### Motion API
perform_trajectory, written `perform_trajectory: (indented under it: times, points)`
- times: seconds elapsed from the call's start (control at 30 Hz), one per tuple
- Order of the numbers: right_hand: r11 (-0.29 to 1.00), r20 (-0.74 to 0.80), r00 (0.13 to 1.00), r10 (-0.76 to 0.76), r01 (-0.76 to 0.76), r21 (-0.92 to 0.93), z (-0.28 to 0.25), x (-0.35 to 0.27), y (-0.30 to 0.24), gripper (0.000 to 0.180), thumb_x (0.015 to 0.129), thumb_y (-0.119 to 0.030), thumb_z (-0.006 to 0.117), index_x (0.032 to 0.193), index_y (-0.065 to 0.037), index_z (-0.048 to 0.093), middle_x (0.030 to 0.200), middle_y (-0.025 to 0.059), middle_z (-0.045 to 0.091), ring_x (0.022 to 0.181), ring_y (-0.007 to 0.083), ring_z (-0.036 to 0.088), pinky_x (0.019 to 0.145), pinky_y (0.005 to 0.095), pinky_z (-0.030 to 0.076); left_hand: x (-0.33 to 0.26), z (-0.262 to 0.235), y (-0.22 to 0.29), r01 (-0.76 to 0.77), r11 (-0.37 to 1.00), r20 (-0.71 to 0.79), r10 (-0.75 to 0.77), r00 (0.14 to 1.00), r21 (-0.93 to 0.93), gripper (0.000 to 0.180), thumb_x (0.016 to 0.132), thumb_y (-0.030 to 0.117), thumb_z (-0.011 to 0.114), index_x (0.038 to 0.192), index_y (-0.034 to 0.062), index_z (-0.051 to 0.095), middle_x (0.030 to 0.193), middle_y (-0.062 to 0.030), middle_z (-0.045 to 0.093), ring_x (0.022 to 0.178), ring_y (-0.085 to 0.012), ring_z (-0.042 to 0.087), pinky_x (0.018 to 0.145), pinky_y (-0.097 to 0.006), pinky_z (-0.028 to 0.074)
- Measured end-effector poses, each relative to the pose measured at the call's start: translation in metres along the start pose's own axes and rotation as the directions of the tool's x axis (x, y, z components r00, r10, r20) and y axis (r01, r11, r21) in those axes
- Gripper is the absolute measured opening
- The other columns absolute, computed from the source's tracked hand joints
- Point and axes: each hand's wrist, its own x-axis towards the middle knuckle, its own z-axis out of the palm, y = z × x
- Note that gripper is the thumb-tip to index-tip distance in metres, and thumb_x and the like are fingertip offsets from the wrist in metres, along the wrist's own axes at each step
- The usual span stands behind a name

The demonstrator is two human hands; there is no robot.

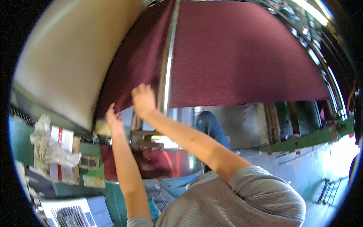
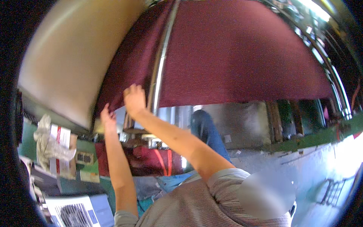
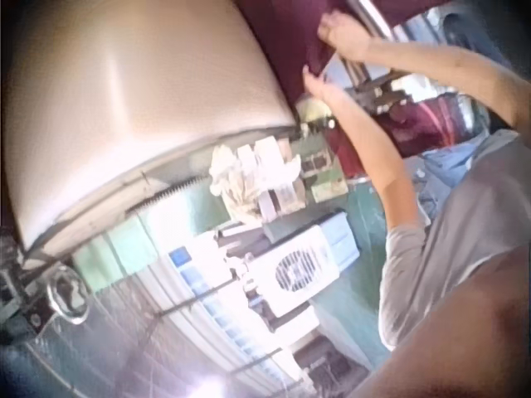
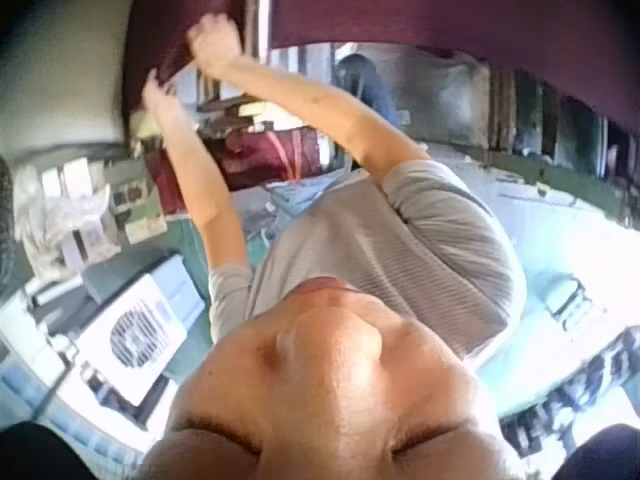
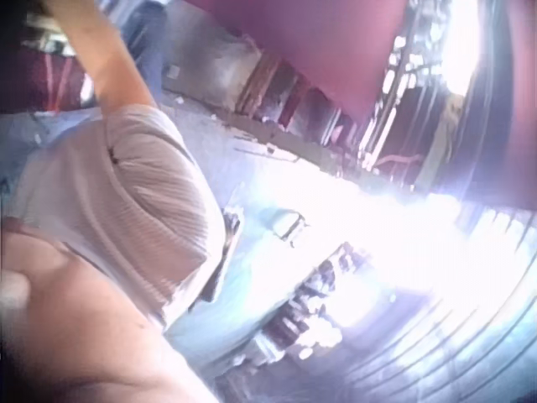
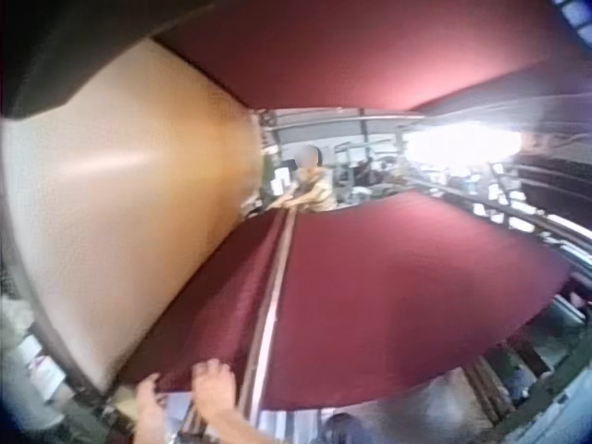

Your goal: The person applies adhesive tape to the edge of a maroon fabric sheet as it feeds through a machine. They repeatedly pull tape from a roll and press it along the fabric edge to secure it.

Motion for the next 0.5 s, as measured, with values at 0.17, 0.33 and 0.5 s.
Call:
perform_trajectory:
  times: [0.17,0.33,0.5]
  points:
    - [0.950,0.097,0.945,-0.314,0.312,0.031,-0.002,-0.004,0.009,0.015,0.069,-0.014,0.056,0.081,-0.007,0.061,0.083,0.0074,0.059,0.085,0.0202,0.055,0.078,0.0315,0.043,0.000,0.014,-0.004,0.042,0.998,-0.169,-0.049,0.984,-0.047,0.035,0.080,0.029,0.050,0.112,0.0174,0.059,0.096,-0.0038,0.054,0.079,-0.0179,0.043,0.064,-0.030,0.037]
    - [0.894,0.060,0.894,-0.443,0.436,0.104,-0.001,-0.014,-0.004,0.015,0.065,-0.014,0.060,0.078,-0.007,0.064,0.080,0.0045,0.060,0.087,0.0202,0.054,0.081,0.0304,0.043,-0.016,0.024,-0.003,0.154,0.987,0.196,-0.158,0.968,0.035,0.025,0.091,0.023,0.042,0.107,0.0093,0.058,0.091,-0.0031,0.061,0.077,-0.0135,0.056,0.064,-0.028,0.047]
    - [0.905,0.026,0.934,-0.355,0.337,0.261,0.006,-0.010,-0.009,0.019,0.063,-0.015,0.062,0.080,-0.006,0.061,0.084,0.0078,0.058,0.088,0.0240,0.053,0.082,0.0326,0.042,0.006,0.008,-0.010,0.069,0.989,0.408,-0.117,0.905,0.132,0.026,0.084,0.009,0.043,0.099,0.0034,0.063,0.091,-0.0043,0.061,0.078,-0.0147,0.058,0.060,-0.026,0.046]
